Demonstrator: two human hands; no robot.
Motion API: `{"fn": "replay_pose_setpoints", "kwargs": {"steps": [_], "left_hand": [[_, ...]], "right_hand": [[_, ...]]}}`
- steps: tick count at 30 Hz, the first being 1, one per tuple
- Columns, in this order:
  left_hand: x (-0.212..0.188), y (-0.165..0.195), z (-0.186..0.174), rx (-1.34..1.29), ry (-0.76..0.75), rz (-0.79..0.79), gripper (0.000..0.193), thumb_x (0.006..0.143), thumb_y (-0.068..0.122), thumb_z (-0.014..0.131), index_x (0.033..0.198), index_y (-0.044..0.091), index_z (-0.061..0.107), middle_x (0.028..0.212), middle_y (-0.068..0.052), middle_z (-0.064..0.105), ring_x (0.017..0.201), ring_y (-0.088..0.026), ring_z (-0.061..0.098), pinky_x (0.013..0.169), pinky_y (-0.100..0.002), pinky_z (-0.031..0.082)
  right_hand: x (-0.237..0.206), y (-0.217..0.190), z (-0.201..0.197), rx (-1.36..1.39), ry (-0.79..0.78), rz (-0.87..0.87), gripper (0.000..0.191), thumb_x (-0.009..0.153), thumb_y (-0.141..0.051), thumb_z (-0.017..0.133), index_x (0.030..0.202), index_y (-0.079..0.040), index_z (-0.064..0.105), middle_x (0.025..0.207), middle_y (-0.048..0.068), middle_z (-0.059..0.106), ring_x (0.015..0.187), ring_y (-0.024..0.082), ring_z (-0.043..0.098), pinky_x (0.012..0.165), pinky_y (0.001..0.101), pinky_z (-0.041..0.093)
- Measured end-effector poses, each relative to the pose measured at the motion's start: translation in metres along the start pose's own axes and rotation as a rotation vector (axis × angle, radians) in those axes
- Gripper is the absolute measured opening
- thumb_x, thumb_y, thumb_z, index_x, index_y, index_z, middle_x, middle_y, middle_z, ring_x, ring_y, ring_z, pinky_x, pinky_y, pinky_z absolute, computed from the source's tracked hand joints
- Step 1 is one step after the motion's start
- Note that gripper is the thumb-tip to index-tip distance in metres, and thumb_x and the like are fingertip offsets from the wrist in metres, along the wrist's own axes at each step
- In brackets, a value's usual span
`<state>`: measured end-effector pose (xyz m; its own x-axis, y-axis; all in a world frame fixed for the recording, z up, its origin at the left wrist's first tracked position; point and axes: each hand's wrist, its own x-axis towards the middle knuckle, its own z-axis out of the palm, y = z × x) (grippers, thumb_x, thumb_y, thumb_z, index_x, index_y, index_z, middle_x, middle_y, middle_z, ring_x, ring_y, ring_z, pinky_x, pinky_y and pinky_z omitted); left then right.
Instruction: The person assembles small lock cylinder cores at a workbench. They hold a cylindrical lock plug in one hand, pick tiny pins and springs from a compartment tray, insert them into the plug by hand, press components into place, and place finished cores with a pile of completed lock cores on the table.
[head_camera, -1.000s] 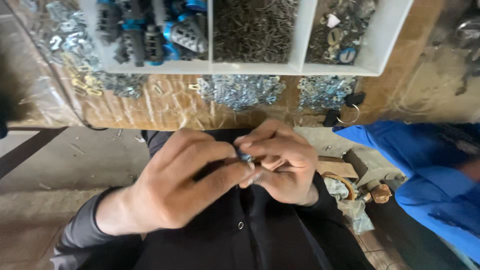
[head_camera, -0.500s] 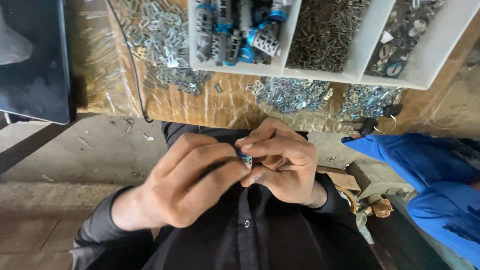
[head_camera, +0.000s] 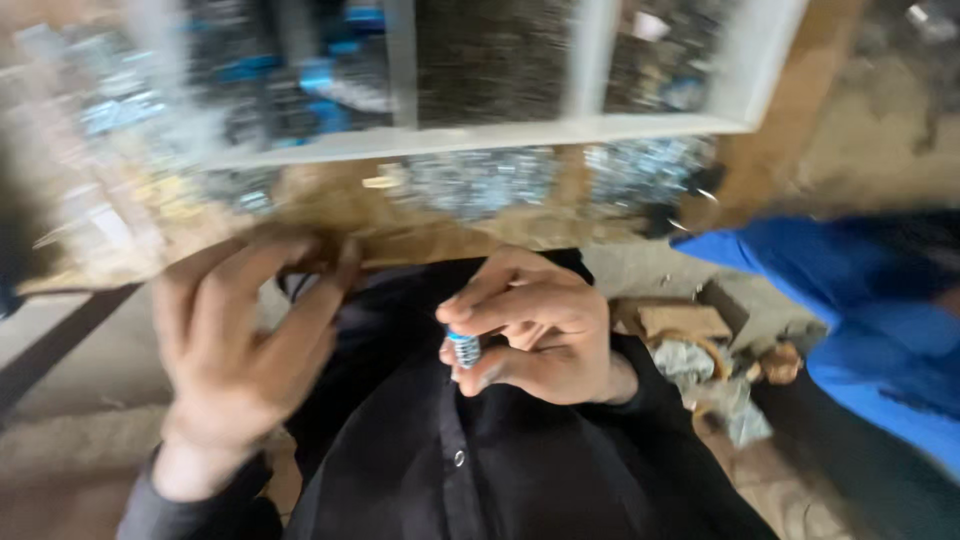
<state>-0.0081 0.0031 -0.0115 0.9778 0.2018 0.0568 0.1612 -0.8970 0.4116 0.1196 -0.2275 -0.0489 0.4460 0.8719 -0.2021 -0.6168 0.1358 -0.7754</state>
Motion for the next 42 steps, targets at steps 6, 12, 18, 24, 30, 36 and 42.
{"fn": "replay_pose_setpoints", "kwargs": {"steps": [6, 12, 18, 24, 30, 36, 42], "left_hand": [[-0.009, 0.023, 0.008, -0.522, 0.051, -0.116, 0.018, 0.086, -0.007, 0.074, 0.100, 0.003, 0.068, 0.106, -0.007, 0.065, 0.097, -0.024, 0.066, 0.079, -0.035, 0.056], [0.046, 0.080, 0.034, -0.810, 0.034, 0.084, 0.023, 0.078, -0.005, 0.082, 0.098, 0.000, 0.071, 0.098, -0.011, 0.065, 0.088, -0.026, 0.067, 0.072, -0.037, 0.056], [0.058, 0.067, 0.016, -0.539, 0.013, 0.363, 0.028, 0.077, 0.004, 0.085, 0.101, -0.002, 0.072, 0.096, -0.013, 0.066, 0.084, -0.029, 0.067, 0.071, -0.037, 0.058], [0.055, 0.062, 0.024, -0.748, 0.073, 0.206, 0.028, 0.080, -0.001, 0.087, 0.101, 0.000, 0.069, 0.102, -0.011, 0.065, 0.091, -0.026, 0.067, 0.076, -0.036, 0.057], [0.043, 0.043, 0.009, -0.752, -0.210, 0.177, 0.028, 0.077, 0.004, 0.091, 0.102, 0.012, 0.082, 0.092, -0.009, 0.054, 0.080, -0.019, 0.056, 0.064, -0.032, 0.046], [0.026, 0.056, 0.039, -0.916, -0.241, -0.081, 0.031, 0.080, 0.005, 0.087, 0.110, 0.010, 0.077, 0.100, -0.003, 0.059, 0.083, -0.011, 0.062, 0.065, -0.026, 0.051], [0.065, 0.068, 0.057, -0.106, 0.147, 0.338, 0.021, 0.094, 0.007, 0.085, 0.114, 0.010, 0.079, 0.109, -0.006, 0.063, 0.096, -0.022, 0.061, 0.078, -0.032, 0.055]], "right_hand": [[-0.025, -0.010, -0.015, 0.106, 0.140, -0.073, 0.039, 0.092, 0.006, 0.081, 0.129, 0.006, 0.067, 0.126, 0.022, 0.062, 0.099, 0.025, 0.075, 0.083, 0.0317, 0.069], [-0.046, -0.010, -0.030, -0.055, 0.223, -0.109, 0.040, 0.091, 0.005, 0.083, 0.127, 0.007, 0.066, 0.128, 0.022, 0.063, 0.099, 0.021, 0.072, 0.085, 0.0267, 0.065], [-0.044, -0.009, -0.029, -0.140, 0.193, -0.102, 0.042, 0.088, 0.007, 0.084, 0.127, 0.007, 0.068, 0.124, 0.020, 0.063, 0.103, 0.020, 0.072, 0.085, 0.0249, 0.065], [-0.032, 0.003, -0.015, 0.091, 0.188, -0.108, 0.043, 0.087, 0.012, 0.085, 0.126, 0.006, 0.069, 0.127, 0.020, 0.062, 0.106, 0.021, 0.071, 0.090, 0.0280, 0.065], [-0.021, -0.004, -0.011, -0.128, 0.105, -0.157, 0.041, 0.083, 0.003, 0.088, 0.121, 0.003, 0.072, 0.122, 0.017, 0.064, 0.106, 0.020, 0.070, 0.090, 0.0257, 0.062], [-0.038, -0.010, -0.033, -0.203, 0.162, -0.171, 0.040, 0.081, -0.007, 0.090, 0.116, 0.001, 0.073, 0.115, 0.015, 0.067, 0.092, 0.020, 0.070, 0.076, 0.0244, 0.061], [-0.066, -0.018, -0.034, 0.011, 0.350, -0.180, 0.036, 0.086, 0.000, 0.088, 0.118, 0.003, 0.072, 0.115, 0.017, 0.064, 0.091, 0.024, 0.074, 0.070, 0.0330, 0.070]]}}
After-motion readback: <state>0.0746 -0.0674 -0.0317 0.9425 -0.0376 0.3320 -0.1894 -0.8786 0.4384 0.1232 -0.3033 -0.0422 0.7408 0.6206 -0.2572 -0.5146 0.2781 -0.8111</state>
